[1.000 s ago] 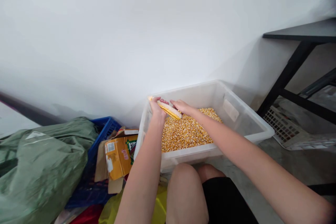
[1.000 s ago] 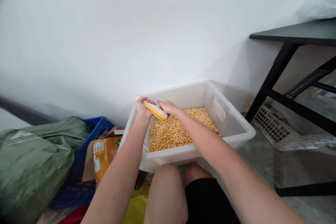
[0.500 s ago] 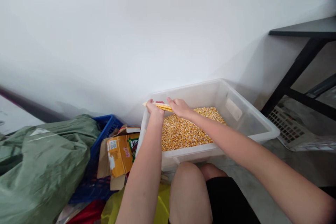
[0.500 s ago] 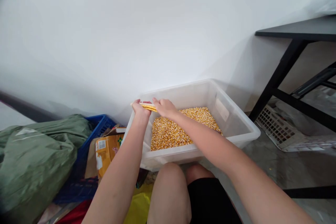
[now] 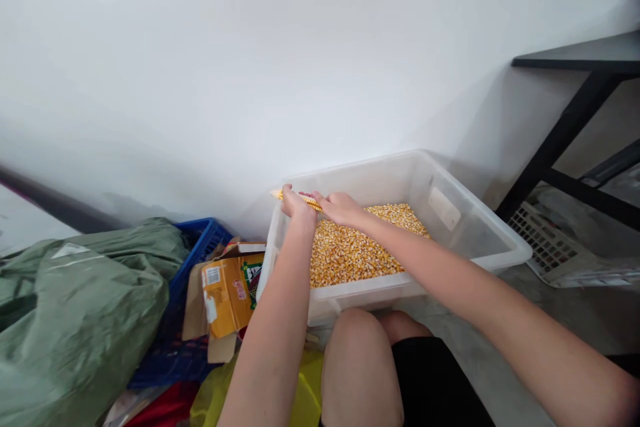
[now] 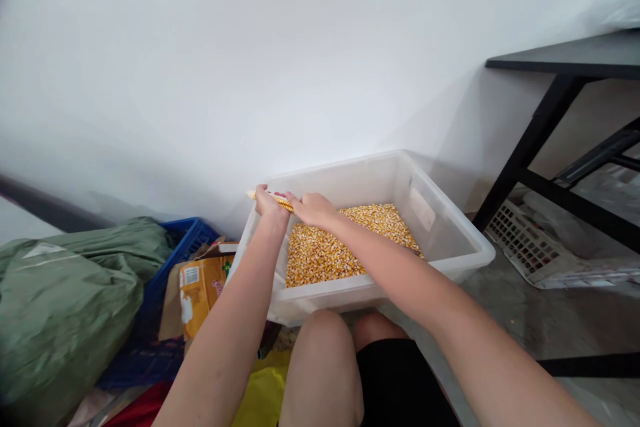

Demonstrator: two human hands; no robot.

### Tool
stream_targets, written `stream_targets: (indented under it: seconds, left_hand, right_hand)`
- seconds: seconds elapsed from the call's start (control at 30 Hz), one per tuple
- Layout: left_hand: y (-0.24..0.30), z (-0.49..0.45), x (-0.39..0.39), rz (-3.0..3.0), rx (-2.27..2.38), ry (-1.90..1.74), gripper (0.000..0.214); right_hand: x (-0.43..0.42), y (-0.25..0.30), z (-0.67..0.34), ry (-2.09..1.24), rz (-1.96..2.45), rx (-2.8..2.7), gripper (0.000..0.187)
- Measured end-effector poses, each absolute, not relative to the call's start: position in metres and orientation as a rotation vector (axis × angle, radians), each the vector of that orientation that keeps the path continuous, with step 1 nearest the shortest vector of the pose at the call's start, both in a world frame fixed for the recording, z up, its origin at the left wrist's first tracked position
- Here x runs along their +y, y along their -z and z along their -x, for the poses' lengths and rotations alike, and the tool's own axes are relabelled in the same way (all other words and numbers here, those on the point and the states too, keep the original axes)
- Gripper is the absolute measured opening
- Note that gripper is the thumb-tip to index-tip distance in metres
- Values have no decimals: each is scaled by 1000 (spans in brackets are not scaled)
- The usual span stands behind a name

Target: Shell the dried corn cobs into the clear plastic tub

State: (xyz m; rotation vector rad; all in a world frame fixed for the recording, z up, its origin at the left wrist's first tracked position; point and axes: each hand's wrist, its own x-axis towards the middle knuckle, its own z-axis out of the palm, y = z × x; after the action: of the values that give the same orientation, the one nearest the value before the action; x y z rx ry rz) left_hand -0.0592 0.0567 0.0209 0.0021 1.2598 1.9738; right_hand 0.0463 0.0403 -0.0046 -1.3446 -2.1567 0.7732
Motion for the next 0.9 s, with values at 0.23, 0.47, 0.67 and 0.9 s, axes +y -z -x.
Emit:
stream_targets:
  seconds: [0.23,0.47,0.67,0.9]
  left_hand:
    - [-17,66,61,-102,1218,-1860,26]
    - [-16,66,59,-144,1201,-1832,21]
    - [-21,61,53,-281,938,-1763,20]
    - [-16,60,55,-236,998,-1787,17]
  right_hand:
    - [39,3,-47,-632,1237,-2230,71]
    - [44,9,-49,-919,1232,-2181,67]
    - [59,15,-52,-964,1203,-1970,51]
    - [78,25,-69,-1290,1388,-1825,41]
